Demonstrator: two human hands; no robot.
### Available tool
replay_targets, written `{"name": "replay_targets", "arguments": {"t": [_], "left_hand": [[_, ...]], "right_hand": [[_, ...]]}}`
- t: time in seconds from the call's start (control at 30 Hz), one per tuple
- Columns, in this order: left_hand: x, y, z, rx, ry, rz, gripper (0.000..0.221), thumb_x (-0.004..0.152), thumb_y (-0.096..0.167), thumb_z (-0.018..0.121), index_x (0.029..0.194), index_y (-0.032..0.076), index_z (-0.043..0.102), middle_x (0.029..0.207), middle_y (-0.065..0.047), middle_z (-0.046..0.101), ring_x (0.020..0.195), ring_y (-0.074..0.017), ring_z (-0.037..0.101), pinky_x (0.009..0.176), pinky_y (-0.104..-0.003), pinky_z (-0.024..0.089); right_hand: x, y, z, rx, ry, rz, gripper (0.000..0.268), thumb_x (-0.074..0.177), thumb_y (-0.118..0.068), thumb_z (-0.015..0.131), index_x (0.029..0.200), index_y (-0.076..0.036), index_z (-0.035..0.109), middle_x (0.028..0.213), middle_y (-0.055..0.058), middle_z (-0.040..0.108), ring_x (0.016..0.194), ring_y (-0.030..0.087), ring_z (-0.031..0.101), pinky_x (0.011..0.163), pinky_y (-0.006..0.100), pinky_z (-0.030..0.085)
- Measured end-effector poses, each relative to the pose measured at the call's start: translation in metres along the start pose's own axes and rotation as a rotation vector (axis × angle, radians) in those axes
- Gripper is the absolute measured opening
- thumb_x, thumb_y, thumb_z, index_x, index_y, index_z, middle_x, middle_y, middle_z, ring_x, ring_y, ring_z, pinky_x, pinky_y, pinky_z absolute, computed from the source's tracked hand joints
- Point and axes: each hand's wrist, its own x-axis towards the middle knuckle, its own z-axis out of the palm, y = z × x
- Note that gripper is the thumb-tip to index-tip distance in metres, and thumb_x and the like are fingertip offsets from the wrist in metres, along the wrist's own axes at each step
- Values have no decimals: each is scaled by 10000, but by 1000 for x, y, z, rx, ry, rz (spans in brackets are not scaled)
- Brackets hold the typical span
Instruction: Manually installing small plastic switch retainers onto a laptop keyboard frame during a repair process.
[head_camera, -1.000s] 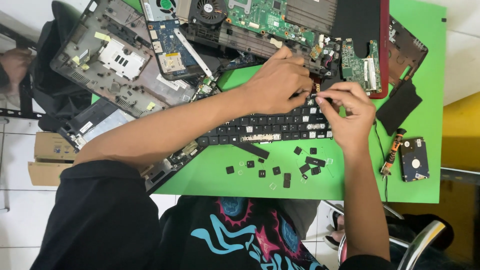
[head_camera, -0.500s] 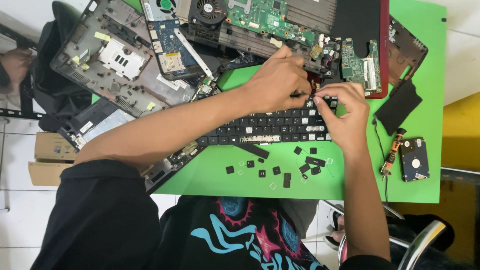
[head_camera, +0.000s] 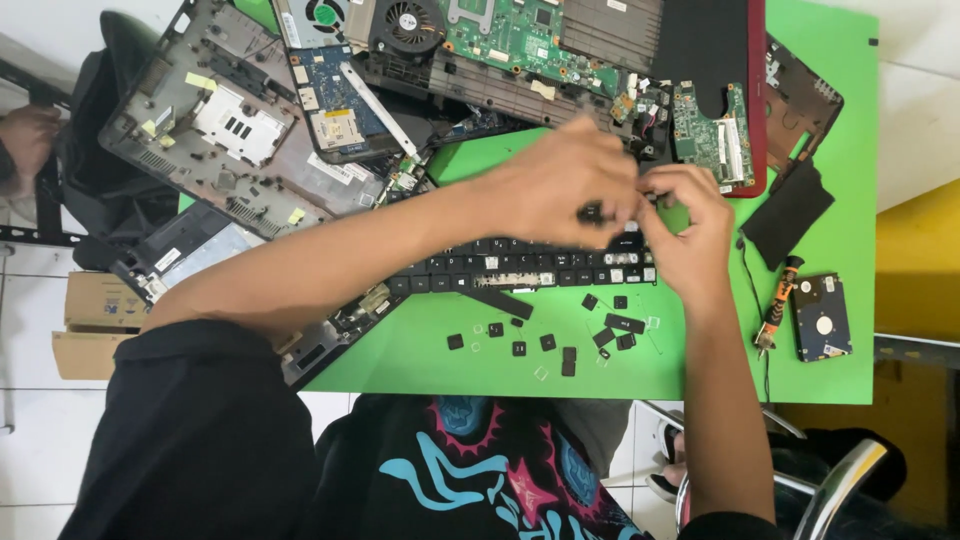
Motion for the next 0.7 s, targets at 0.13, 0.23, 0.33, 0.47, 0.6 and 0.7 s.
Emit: {"name": "replay_targets", "arguments": {"t": [0.13, 0.23, 0.33, 0.47, 0.6, 0.7], "left_hand": [[-1, 16, 15, -250, -254, 22, 75, 890, 230, 746, 820, 254, 756, 804, 151, 674, 809, -81, 630, 792, -355, 440], [-5, 11, 21, -349, -238, 58, 102, 919, 148, 719, 972, 215, 775, 905, 62, 706, 879, -233, 664, 723, -403, 440], [0, 7, 8, -133, -177, -180, 96, 915, 121, 690, 970, 132, 768, 909, -12, 699, 878, -250, 657, 773, -418, 484], [-6, 9, 13, 414, -271, -396, 259, 824, 352, 765, 921, 113, 743, 849, -49, 684, 843, -300, 668, 696, -455, 479], [-11, 18, 26, 548, -455, -577, 528, 684, 518, 874, 973, 93, 754, 900, -77, 704, 890, -301, 677, 723, -446, 473], [-7, 13, 22, 455, -523, -634, 498, 740, 403, 877, 1069, 57, 737, 980, -98, 700, 934, -340, 692, 769, -497, 521]], "right_hand": [[2, -12, -2, 87, 71, 81, 159, 972, 128, 758, 1049, -12, 759, 1026, 177, 740, 876, 255, 660, 795, 367, 496], [1, -14, -1, 228, 82, 156, 155, 991, 125, 754, 1089, 4, 749, 1015, 149, 741, 938, 182, 678, 815, 325, 516], [-3, -10, -1, 406, 109, 288, 176, 992, 128, 700, 1133, 26, 725, 1032, 113, 731, 982, 105, 645, 828, 285, 535], [-5, -2, -2, 585, 160, 377, 193, 955, 75, 743, 1144, 54, 710, 988, 104, 716, 887, 100, 681, 810, 263, 581], [-6, -2, 1, 607, 153, 406, 231, 924, 78, 768, 1146, 47, 713, 1013, 102, 726, 903, 79, 661, 823, 252, 567], [-7, -1, 1, 598, 170, 398, 256, 890, 121, 779, 1135, 61, 729, 959, 112, 711, 823, 91, 641, 753, 247, 566]]}}
